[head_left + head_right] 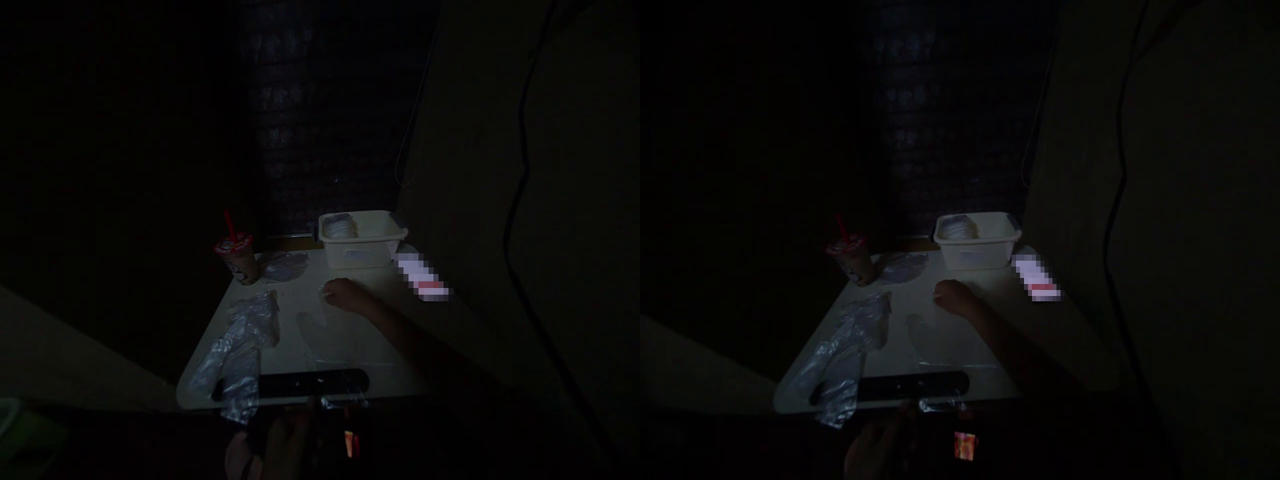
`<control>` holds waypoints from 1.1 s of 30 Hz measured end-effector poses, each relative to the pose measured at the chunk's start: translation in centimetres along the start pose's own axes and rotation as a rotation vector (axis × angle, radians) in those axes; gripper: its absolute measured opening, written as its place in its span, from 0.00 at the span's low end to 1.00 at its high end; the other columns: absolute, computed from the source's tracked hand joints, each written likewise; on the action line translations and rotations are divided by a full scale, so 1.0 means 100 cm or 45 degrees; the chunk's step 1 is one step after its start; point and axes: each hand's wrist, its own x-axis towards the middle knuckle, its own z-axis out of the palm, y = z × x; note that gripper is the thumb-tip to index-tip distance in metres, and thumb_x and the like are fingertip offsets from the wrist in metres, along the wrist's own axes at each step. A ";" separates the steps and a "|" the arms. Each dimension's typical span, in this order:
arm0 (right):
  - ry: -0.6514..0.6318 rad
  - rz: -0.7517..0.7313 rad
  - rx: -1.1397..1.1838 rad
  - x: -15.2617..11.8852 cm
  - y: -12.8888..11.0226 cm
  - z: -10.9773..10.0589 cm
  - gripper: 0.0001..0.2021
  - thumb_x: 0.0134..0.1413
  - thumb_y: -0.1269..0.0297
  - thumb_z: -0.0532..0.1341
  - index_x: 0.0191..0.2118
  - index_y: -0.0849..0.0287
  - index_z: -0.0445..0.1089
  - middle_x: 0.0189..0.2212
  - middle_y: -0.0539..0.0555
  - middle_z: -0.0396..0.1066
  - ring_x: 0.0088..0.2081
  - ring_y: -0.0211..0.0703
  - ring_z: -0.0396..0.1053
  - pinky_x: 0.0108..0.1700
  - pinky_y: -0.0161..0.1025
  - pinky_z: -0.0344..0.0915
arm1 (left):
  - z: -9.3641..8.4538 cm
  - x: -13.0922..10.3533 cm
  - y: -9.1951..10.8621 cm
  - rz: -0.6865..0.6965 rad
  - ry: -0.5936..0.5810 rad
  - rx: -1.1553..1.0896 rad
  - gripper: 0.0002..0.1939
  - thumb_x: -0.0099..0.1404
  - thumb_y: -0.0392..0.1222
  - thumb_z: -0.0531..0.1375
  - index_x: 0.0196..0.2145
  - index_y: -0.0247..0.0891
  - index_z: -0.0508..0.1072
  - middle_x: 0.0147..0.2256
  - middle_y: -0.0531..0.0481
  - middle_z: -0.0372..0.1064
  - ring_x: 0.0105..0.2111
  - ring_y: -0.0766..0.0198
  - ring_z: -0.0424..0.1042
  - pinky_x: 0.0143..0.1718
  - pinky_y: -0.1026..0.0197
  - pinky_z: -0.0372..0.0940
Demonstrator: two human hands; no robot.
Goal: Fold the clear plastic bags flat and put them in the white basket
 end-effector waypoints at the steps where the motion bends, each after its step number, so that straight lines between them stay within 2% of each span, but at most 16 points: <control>1: -0.054 -0.020 0.001 0.010 -0.009 0.005 0.13 0.42 0.68 0.56 0.36 0.66 0.67 0.35 0.60 0.69 0.36 0.44 0.66 0.36 0.35 0.60 | 0.004 0.001 -0.001 -0.073 -0.035 -0.075 0.20 0.46 0.55 0.56 0.24 0.33 0.71 0.20 0.44 0.68 0.22 0.59 0.68 0.21 0.62 0.61; 3: -0.165 -0.077 0.008 0.024 -0.026 0.015 0.14 0.35 0.69 0.60 0.35 0.65 0.68 0.35 0.59 0.69 0.35 0.45 0.66 0.33 0.34 0.60 | 0.012 0.006 0.001 -0.218 -0.118 -0.261 0.23 0.48 0.57 0.54 0.23 0.30 0.70 0.18 0.44 0.67 0.18 0.63 0.66 0.17 0.64 0.59; 5: -0.268 -0.133 0.027 0.033 -0.038 0.023 0.11 0.30 0.73 0.62 0.29 0.64 0.70 0.30 0.57 0.71 0.32 0.43 0.67 0.29 0.32 0.59 | 0.020 0.011 0.004 -0.321 -0.142 -0.430 0.23 0.48 0.57 0.54 0.23 0.30 0.69 0.18 0.45 0.67 0.16 0.66 0.65 0.17 0.66 0.57; 7: -0.337 -0.174 0.064 0.036 -0.044 0.026 0.05 0.29 0.77 0.61 0.20 0.63 0.69 0.23 0.53 0.70 0.27 0.40 0.66 0.27 0.31 0.58 | 0.026 0.014 0.006 -0.339 -0.118 -0.462 0.22 0.48 0.57 0.55 0.22 0.31 0.69 0.17 0.47 0.66 0.15 0.67 0.64 0.17 0.67 0.56; 9: -0.351 -0.202 0.135 0.035 -0.043 0.024 0.05 0.31 0.79 0.59 0.16 0.63 0.67 0.19 0.51 0.68 0.26 0.37 0.65 0.27 0.30 0.57 | 0.028 0.014 0.005 -0.269 -0.090 -0.365 0.21 0.50 0.55 0.53 0.21 0.32 0.69 0.16 0.48 0.66 0.15 0.67 0.64 0.16 0.67 0.55; 11: -0.323 -0.218 0.242 0.031 -0.037 0.018 0.04 0.33 0.77 0.59 0.17 0.63 0.66 0.20 0.49 0.68 0.26 0.35 0.64 0.28 0.29 0.58 | 0.028 0.012 0.005 -0.176 -0.068 -0.261 0.19 0.52 0.52 0.51 0.19 0.33 0.68 0.15 0.50 0.65 0.16 0.66 0.64 0.17 0.67 0.55; 13: -0.294 -0.202 0.369 0.025 -0.028 0.011 0.01 0.37 0.74 0.58 0.21 0.64 0.66 0.21 0.49 0.67 0.25 0.33 0.64 0.26 0.29 0.58 | 0.027 0.011 0.007 -0.064 0.017 -0.142 0.17 0.53 0.50 0.50 0.17 0.35 0.68 0.15 0.51 0.64 0.18 0.65 0.65 0.19 0.66 0.56; 16: -0.275 -0.130 0.557 0.013 -0.014 0.004 0.05 0.42 0.69 0.56 0.27 0.65 0.64 0.20 0.48 0.65 0.19 0.30 0.61 0.20 0.28 0.58 | 0.027 0.010 0.015 0.086 0.219 0.081 0.14 0.52 0.49 0.51 0.19 0.37 0.67 0.16 0.52 0.66 0.20 0.64 0.67 0.20 0.66 0.57; 19: -0.242 -0.070 0.748 0.001 0.000 0.005 0.08 0.42 0.68 0.55 0.32 0.64 0.62 0.21 0.48 0.64 0.20 0.31 0.63 0.20 0.29 0.60 | 0.029 0.011 0.024 0.163 0.338 0.214 0.11 0.53 0.48 0.52 0.23 0.38 0.65 0.19 0.53 0.68 0.20 0.64 0.68 0.21 0.66 0.58; 24: -0.075 0.040 1.294 -0.016 0.024 0.018 0.13 0.32 0.66 0.60 0.30 0.64 0.65 0.20 0.48 0.65 0.24 0.34 0.65 0.28 0.35 0.63 | 0.029 0.011 0.022 0.253 0.231 0.307 0.05 0.56 0.40 0.49 0.28 0.40 0.64 0.22 0.52 0.69 0.20 0.65 0.69 0.18 0.68 0.58; 28: -0.006 0.053 1.261 -0.025 0.036 0.024 0.07 0.31 0.66 0.60 0.22 0.64 0.66 0.18 0.48 0.66 0.23 0.34 0.64 0.31 0.37 0.61 | 0.026 0.013 0.012 0.292 0.200 0.371 0.07 0.55 0.37 0.48 0.29 0.41 0.65 0.21 0.51 0.68 0.17 0.66 0.67 0.16 0.68 0.55; 33: 0.015 0.041 1.234 -0.028 0.041 0.025 0.05 0.30 0.68 0.61 0.18 0.63 0.65 0.20 0.50 0.67 0.26 0.37 0.65 0.33 0.37 0.60 | 0.018 0.014 0.002 0.292 0.209 0.516 0.06 0.53 0.36 0.50 0.22 0.41 0.65 0.22 0.52 0.68 0.17 0.67 0.66 0.16 0.69 0.55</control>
